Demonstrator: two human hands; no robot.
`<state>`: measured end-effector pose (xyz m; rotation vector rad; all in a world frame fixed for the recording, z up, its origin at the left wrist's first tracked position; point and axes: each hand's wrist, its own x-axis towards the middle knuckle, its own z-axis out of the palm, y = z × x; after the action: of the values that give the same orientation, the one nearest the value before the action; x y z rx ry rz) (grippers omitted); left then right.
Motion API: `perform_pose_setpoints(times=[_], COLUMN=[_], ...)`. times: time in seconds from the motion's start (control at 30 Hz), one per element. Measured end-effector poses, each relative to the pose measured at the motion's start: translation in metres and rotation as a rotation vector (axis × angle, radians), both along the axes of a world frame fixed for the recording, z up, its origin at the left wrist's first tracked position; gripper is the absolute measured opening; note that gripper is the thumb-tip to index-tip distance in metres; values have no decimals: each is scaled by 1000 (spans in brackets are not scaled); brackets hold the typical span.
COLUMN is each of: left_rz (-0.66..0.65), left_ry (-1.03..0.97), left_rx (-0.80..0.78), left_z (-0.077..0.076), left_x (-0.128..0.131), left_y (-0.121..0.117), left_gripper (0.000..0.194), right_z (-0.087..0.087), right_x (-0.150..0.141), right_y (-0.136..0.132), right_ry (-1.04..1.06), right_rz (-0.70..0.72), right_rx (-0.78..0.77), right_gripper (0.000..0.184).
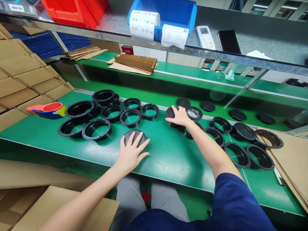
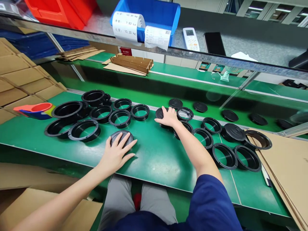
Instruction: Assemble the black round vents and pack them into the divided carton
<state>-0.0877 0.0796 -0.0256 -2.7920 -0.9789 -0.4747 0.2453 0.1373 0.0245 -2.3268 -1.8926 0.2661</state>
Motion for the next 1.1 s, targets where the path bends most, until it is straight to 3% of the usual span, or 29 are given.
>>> perform_pose_setpoints(times=[0.2, 0.3, 0.4, 0.5, 0.6, 0.67, 0.77, 0.83, 0.9, 0.97, 1.1], left_rz=[-10, -6, 1, 11, 29, 31, -25, -121, -237, -338, -455], left_ry=[-101, -74, -54, -42, -74, -150, -356, -473, -492, -444, -395], left_rx=[-93, -79, -52, -46, -63, -83, -92, -106, -153, -201, -209], left_z=[-2, -2, -3, -4, -2, 0, 5, 5, 2, -5, -24], left_x=[0, -2, -3, -3, 0, 1, 3, 7, 13, 23, 43], left_y=[0, 0, 0, 0, -1, -3, -9, -18, -28, -37, -48], left_gripper=[49, 50, 51, 51, 52, 53, 48, 39, 31, 27, 27], right_z=[-8, -2, 2, -8, -24, -26, -5, 13, 20, 9, -27], right_x=[-35, -27, -16, -25, -52, -68, -77, -75, -76, -84, -96], right_y=[-32, -31, -30, -39, -55, -64, -67, -63, -57, -52, -36], right_ry=[67, 18, 73, 110, 35, -34, -69, -25, 30, 56, 59], right_rz=[119, 32, -25, 52, 189, 259, 336, 349, 302, 267, 342], right_rx=[68, 121, 22, -38, -10, -5, 50, 227, 393, 360, 74], right_gripper=[108, 106, 103, 107, 113, 115, 106, 89, 73, 69, 76])
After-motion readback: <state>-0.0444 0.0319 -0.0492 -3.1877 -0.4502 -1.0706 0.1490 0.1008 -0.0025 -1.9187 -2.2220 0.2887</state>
